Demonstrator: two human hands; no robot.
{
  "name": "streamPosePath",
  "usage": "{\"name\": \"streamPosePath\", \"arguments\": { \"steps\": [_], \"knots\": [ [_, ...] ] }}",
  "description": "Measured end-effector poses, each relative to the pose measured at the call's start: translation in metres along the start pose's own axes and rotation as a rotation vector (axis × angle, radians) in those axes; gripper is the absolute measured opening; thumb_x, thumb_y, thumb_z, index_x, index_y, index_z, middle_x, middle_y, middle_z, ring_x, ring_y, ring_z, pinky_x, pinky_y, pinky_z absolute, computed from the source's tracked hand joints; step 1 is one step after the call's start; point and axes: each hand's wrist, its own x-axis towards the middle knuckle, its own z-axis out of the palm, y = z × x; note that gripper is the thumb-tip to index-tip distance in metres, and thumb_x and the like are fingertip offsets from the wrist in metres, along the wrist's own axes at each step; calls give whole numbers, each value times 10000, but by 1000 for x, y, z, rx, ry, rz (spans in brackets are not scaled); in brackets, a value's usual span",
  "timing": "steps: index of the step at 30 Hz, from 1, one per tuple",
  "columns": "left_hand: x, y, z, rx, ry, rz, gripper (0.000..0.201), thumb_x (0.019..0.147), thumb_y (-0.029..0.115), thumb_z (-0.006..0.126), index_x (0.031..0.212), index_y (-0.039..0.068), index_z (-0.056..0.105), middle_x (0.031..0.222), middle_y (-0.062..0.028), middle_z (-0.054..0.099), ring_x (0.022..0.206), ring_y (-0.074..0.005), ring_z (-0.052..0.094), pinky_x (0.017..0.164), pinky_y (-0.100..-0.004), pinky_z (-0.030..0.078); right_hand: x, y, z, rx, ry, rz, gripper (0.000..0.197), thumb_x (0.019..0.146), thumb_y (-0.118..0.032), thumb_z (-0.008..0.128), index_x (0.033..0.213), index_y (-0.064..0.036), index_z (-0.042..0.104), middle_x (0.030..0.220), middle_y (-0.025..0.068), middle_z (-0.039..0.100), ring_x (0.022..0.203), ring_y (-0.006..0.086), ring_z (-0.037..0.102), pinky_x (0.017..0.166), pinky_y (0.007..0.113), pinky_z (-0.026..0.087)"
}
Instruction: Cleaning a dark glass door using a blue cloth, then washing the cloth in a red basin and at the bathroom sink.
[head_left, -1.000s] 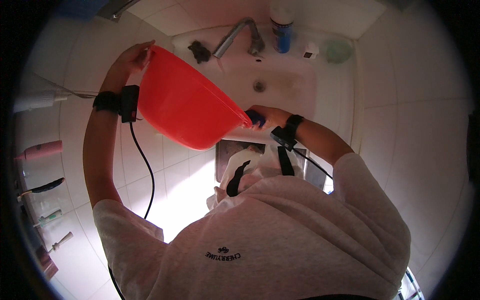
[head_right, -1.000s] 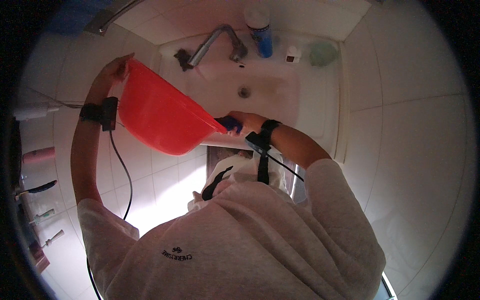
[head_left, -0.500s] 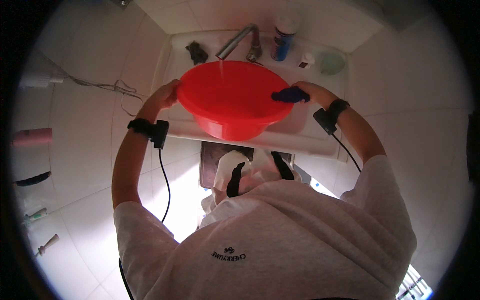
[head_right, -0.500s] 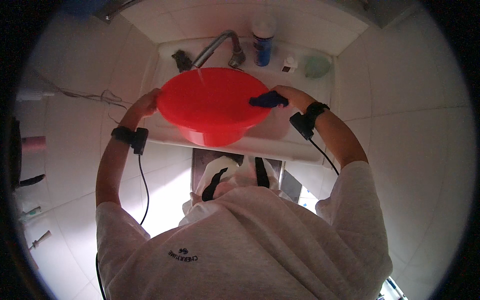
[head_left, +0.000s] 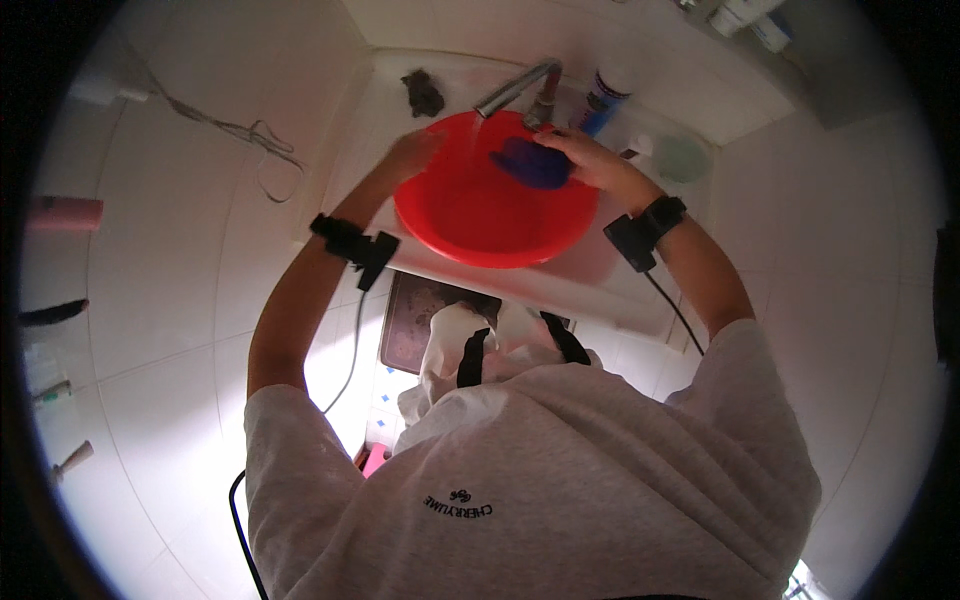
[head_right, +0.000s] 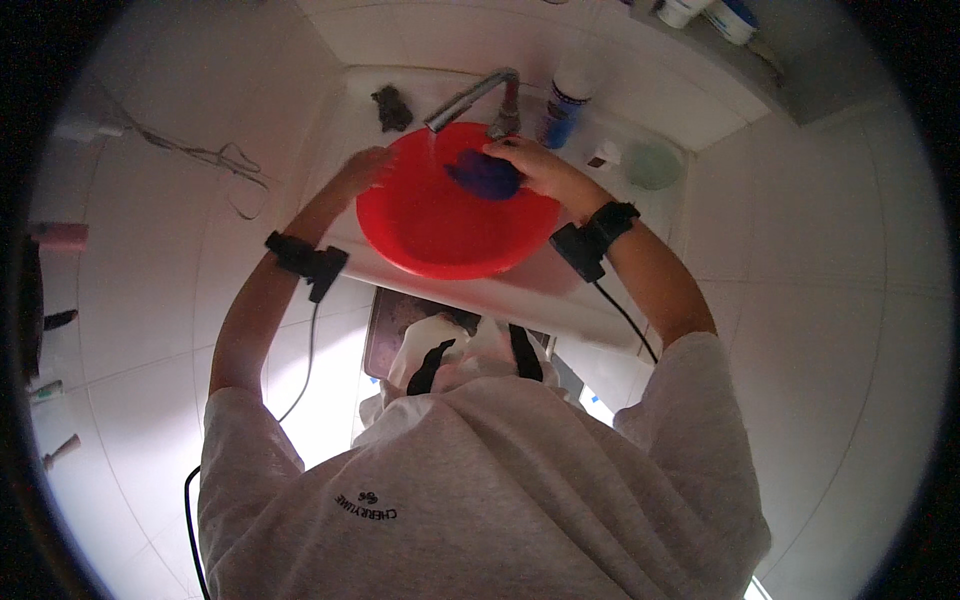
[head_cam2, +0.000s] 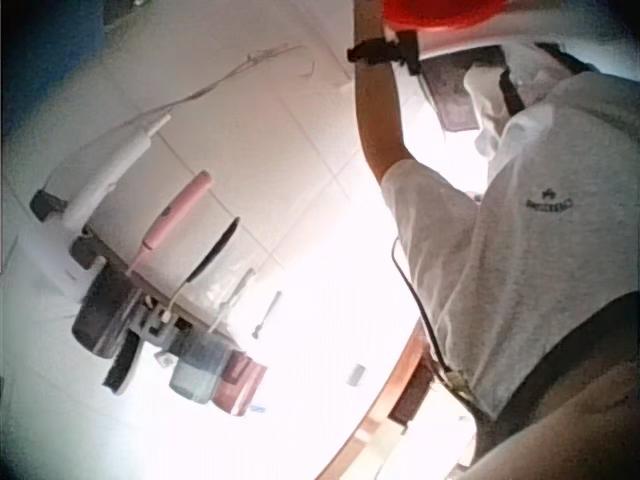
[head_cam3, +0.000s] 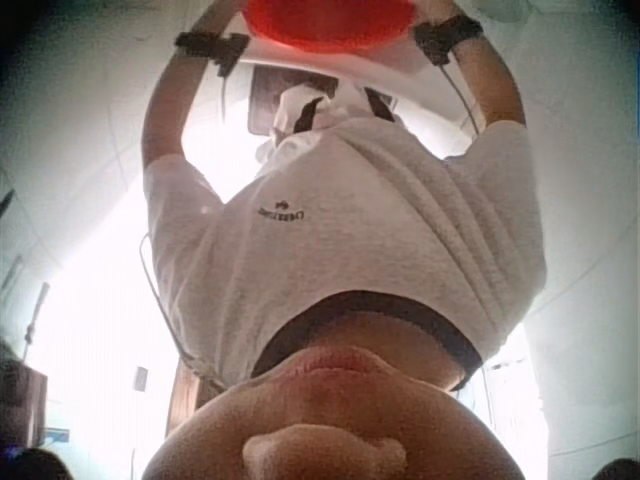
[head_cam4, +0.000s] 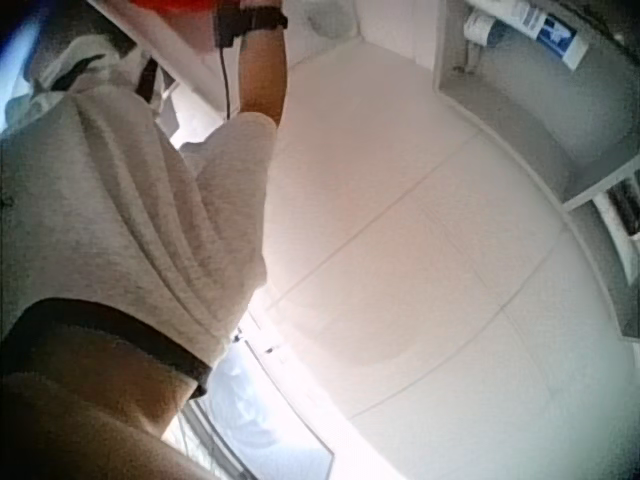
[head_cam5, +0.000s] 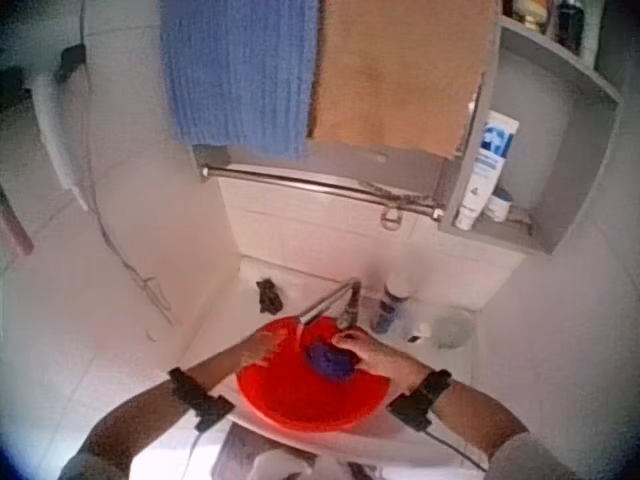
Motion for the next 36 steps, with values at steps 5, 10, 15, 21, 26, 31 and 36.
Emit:
{"name": "streamPosePath", "arguments": {
  "steps": [5,10,15,21,26,31,36],
  "knots": [
    [-18,89,57,-1063,-113,-556,485,789,331,544,1153,61,373,1146,-127,429,1010,-295,469,826,-383,425,4,21,22,214,-261,-138,295,767,-159,575,1030,-53,494,953,53,522,867,147,516,748,285,423],
    [-27,63,59,-971,18,-241,378,800,239,533,1123,94,402,1077,-84,468,960,-219,477,824,-350,419,7,30,23,26,-277,-224,352,780,-157,559,1097,-36,465,1050,73,495,942,152,488,814,280,385],
    [-38,70,58,-841,3,-216,311,820,196,496,1113,110,438,1034,-43,495,917,-161,486,837,-305,374,5,32,36,-269,-251,-274,311,791,-163,544,1056,-8,492,992,73,544,910,156,517,795,261,397],
    [-52,32,42,-913,78,-73,319,848,151,425,1154,63,412,1063,-41,502,944,-152,490,856,-295,363,13,27,32,-285,-79,-479,223,802,-184,540,928,-1,533,934,78,569,900,138,527,787,256,408],
    [-60,72,51,-991,22,-44,333,857,141,395,1175,42,379,1082,-56,496,974,-169,488,874,-315,359,10,30,52,-275,-68,-539,235,771,-181,579,908,2,525,920,87,567,888,147,529,777,273,416],
    [-54,81,57,-1001,50,-103,407,871,211,392,1235,59,292,1127,-76,465,1010,-199,471,890,-337,349,15,26,47,-358,13,-514,284,757,-182,586,941,14,493,834,77,560,801,179,542,709,281,432],
    [-52,76,60,-1025,26,-31,562,813,305,519,1253,78,253,1161,-85,415,1045,-202,436,846,-312,382,-1,10,51,-287,143,-323,233,773,-168,552,938,-13,496,799,52,551,713,148,532,644,253,430]
  ]
}}
